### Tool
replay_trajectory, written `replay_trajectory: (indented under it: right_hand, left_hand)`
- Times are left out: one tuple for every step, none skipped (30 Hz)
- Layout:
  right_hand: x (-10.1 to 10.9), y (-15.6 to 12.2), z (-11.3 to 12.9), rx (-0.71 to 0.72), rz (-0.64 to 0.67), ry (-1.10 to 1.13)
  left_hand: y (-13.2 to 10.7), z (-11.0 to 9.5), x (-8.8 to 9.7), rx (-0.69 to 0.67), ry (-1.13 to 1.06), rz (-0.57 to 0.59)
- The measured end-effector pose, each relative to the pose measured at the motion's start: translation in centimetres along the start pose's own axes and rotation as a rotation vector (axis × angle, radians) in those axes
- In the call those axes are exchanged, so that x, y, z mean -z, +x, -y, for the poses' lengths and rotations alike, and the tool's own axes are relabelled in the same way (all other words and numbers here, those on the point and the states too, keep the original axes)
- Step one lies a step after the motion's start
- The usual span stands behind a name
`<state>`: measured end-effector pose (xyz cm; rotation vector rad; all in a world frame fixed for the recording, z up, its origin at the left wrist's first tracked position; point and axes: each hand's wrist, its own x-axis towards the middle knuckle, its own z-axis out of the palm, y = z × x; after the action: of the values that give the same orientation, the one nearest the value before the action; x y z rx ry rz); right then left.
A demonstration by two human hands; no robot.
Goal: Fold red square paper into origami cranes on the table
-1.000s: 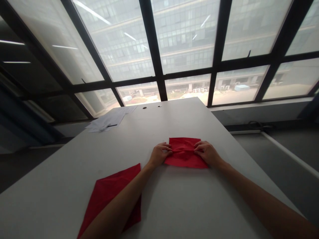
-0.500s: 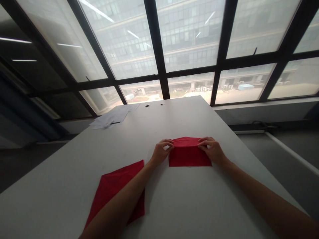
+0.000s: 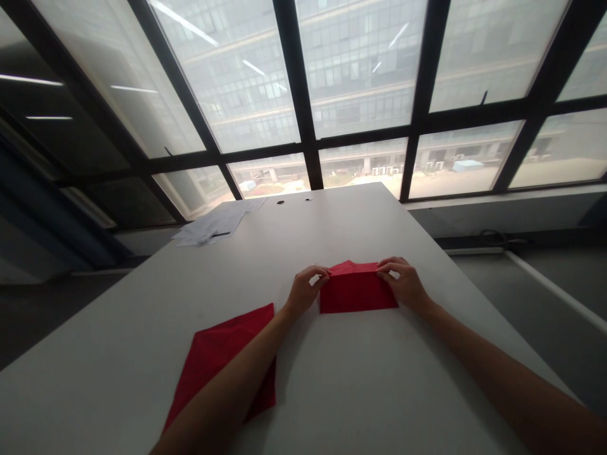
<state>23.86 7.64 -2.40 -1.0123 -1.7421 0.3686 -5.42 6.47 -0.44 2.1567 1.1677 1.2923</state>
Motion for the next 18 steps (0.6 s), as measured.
replay_trajectory:
  right_hand:
    - [0.0, 0.0, 0.1, 0.01, -0.005, 0.009]
    - [0.1, 0.0, 0.2, 0.02, -0.008, 0.02]
    - [0.1, 0.0, 0.3, 0.031, -0.007, 0.032]
    - [0.1, -0.1, 0.5, 0.04, -0.002, 0.043]
    - [0.1, -0.1, 0.6, 0.048, 0.003, 0.055]
    - [0.1, -0.1, 0.7, 0.054, 0.01, 0.064]
    - [0.0, -0.1, 0.8, 0.06, 0.018, 0.069]
    - [0.0, -0.1, 0.9, 0.064, 0.026, 0.071]
    - [-0.1, -0.1, 0.9, 0.064, 0.031, 0.071]
    - [-0.2, 0.0, 0.9, 0.062, 0.035, 0.07]
    - [-0.3, 0.0, 1.0, 0.058, 0.039, 0.07]
    - [-0.4, 0.0, 1.0, 0.054, 0.043, 0.074]
    - [-0.5, 0.1, 1.0, 0.055, 0.051, 0.083]
    - [-0.5, 0.1, 1.0, 0.062, 0.062, 0.094]
    - [-0.6, 0.1, 1.0, 0.074, 0.079, 0.108]
    - [-0.6, 0.1, 1.0, 0.087, 0.1, 0.121]
    - [-0.6, 0.1, 1.0, 0.098, 0.122, 0.131]
    - [-0.6, 0.2, 1.1, 0.107, 0.143, 0.138]
  left_hand:
    - [0.0, 0.0, 0.0, -0.01, 0.019, 0.016]
    - [0.0, 0.0, -0.1, -0.028, 0.043, 0.036]
    - [0.0, 0.0, -0.1, -0.054, 0.068, 0.056]
    - [0.1, 0.1, -0.2, -0.084, 0.09, 0.072]
    - [0.1, 0.1, -0.2, -0.113, 0.106, 0.08]
    - [0.1, 0.2, -0.2, -0.136, 0.111, 0.081]
    - [0.2, 0.2, -0.2, -0.151, 0.114, 0.075]
    - [0.2, 0.1, -0.2, -0.158, 0.115, 0.07]
    - [0.2, 0.1, -0.2, -0.163, 0.115, 0.074]
    - [0.2, 0.0, -0.2, -0.166, 0.115, 0.085]
    - [0.2, -0.2, -0.2, -0.171, 0.114, 0.101]
    - [0.1, -0.4, -0.2, -0.178, 0.116, 0.117]
    - [0.1, -0.7, -0.1, -0.19, 0.122, 0.131]
    - [0.1, -1.0, -0.1, -0.206, 0.136, 0.14]
    - [0.1, -1.3, 0.0, -0.227, 0.159, 0.143]
    - [0.1, -1.7, 0.1, -0.248, 0.191, 0.144]
    - [0.1, -2.0, 0.1, -0.267, 0.231, 0.15]
    - [0.1, -2.4, 0.2, -0.283, 0.275, 0.166]
